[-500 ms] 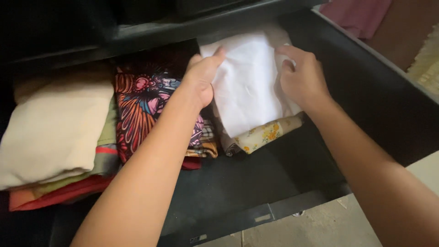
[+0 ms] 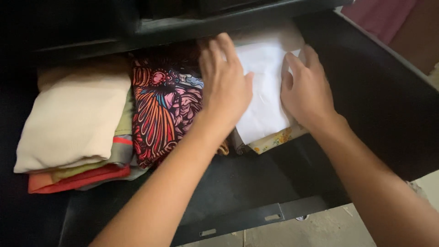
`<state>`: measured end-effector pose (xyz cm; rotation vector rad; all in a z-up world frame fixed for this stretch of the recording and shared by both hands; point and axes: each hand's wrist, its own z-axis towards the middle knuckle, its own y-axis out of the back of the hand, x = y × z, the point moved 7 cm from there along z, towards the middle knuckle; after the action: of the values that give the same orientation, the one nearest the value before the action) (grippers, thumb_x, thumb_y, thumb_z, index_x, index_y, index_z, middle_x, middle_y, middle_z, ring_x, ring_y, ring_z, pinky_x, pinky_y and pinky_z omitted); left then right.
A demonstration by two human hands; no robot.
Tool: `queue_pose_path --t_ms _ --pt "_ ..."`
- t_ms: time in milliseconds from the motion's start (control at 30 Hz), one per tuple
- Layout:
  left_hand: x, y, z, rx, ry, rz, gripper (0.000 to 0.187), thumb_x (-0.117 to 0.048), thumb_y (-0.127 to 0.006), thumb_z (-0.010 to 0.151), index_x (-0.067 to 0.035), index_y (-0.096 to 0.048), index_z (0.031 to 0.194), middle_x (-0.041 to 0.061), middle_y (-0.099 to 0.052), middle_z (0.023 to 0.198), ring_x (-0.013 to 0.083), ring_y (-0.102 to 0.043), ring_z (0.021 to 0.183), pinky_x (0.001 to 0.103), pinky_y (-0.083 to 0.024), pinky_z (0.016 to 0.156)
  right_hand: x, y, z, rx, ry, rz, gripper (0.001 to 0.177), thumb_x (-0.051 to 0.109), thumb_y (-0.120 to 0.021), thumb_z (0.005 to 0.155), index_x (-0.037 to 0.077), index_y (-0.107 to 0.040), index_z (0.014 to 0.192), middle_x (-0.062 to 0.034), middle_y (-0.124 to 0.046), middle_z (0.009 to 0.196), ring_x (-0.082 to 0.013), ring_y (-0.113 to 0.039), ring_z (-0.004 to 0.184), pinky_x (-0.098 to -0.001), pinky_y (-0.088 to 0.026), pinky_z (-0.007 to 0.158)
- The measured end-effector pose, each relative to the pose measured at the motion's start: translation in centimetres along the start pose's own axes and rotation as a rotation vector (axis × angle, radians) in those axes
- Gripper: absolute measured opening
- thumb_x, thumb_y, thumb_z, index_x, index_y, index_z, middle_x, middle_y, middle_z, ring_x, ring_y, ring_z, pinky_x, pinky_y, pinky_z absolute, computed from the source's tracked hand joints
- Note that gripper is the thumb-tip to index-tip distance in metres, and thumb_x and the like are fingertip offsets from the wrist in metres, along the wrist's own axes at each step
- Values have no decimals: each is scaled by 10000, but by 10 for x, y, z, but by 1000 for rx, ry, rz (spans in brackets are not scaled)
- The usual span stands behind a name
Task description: Folding various items of clothing and placing them into a dresser drawer
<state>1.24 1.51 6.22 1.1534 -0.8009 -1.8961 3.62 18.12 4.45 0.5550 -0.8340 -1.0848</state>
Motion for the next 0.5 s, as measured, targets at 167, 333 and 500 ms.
queue_pose_path --t_ms 167,333,500 --pt "-31 -12 -10 185 -273 1 683 -411 -401 1038 -23 -157 1545 210 -55 1625 341 -26 1500 524 -36 1200 4 5 2 -144 175 137 426 -15 -481 961 -13 -545 1382 -379 -313 1509 -554 -377 1362 -541 -395 1043" --pt "-18 -35 12 282 -321 -98 698 -434 -345 1033 28 -174 1527 291 -91 1601 410 -55 1494 531 -71 1191 6 -15 13 58 142 165 479 200 -425 1017 118 -441 1489 -285 -301 1554 -413 -360 1403 -474 -266 1093" --pt "-3 -53 26 456 -264 -109 723 -439 -317 1023 4 -98 1551 249 -12 1623 341 50 1514 485 -22 1204 6 -31 22 230 81 177 426 217 -365 972 186 -470 1385 -241 -517 1302 -384 -451 1278 -485 -361 953"
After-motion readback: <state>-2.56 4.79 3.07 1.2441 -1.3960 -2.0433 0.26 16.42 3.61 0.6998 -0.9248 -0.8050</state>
